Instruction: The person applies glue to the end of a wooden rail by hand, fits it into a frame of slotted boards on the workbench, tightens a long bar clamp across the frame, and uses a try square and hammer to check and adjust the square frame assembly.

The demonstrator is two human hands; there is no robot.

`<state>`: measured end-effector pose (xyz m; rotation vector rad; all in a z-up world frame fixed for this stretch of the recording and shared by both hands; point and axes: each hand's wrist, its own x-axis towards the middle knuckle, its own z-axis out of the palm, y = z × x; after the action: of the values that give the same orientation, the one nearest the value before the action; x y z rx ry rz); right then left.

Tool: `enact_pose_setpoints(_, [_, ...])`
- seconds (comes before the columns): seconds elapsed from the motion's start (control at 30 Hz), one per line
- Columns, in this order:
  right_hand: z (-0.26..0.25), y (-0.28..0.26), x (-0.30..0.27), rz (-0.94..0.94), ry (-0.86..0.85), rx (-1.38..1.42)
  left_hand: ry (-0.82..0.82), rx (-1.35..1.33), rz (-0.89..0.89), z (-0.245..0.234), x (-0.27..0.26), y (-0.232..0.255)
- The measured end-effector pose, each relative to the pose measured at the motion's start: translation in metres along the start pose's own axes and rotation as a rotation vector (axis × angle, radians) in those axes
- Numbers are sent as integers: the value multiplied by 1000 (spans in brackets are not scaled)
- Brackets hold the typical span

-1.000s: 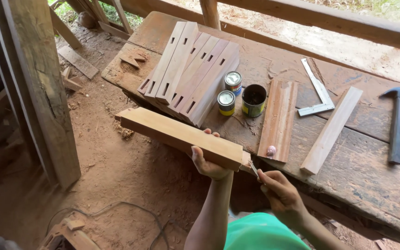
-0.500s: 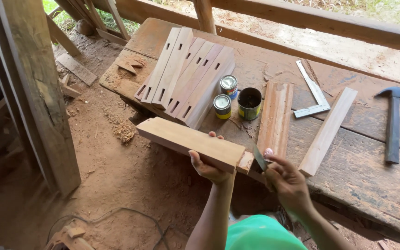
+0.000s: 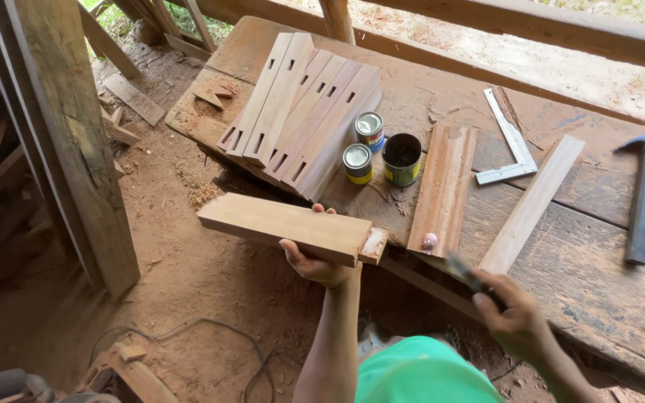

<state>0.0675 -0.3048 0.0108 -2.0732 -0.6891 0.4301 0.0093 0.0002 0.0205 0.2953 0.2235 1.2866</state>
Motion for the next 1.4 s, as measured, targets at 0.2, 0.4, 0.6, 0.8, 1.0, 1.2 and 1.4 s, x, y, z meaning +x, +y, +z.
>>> enact_pose_setpoints(0.2, [-27, -6, 6, -364, 51, -201, -325, -132, -216, -10, -30, -2])
enact_pose_setpoints(0.4, [-42, -45, 19, -507, 27, -442, -470, -127, -238, 8, -69, -11])
enact_pose_setpoints(0.6, [-54, -24, 7, -608, -39, -620, -518, 44, -85, 11, -88, -22])
enact_pose_setpoints(0.8, [-54, -24, -13, -602, -90, -670, -403, 293, 37, 13, -97, -34])
enact_pose_setpoints(1.0, [-57, -10, -4, -318, 19, -220, -196, 504, 75, -25, -63, -57])
enact_pose_setpoints(1.2, [-28, 33, 16, 380, 47, 87, -288, 594, -8, -61, -31, -28])
enact_pose_setpoints(1.4, [16, 15, 14, 231, -17, 350, -150, 208, -308, -44, -19, -38])
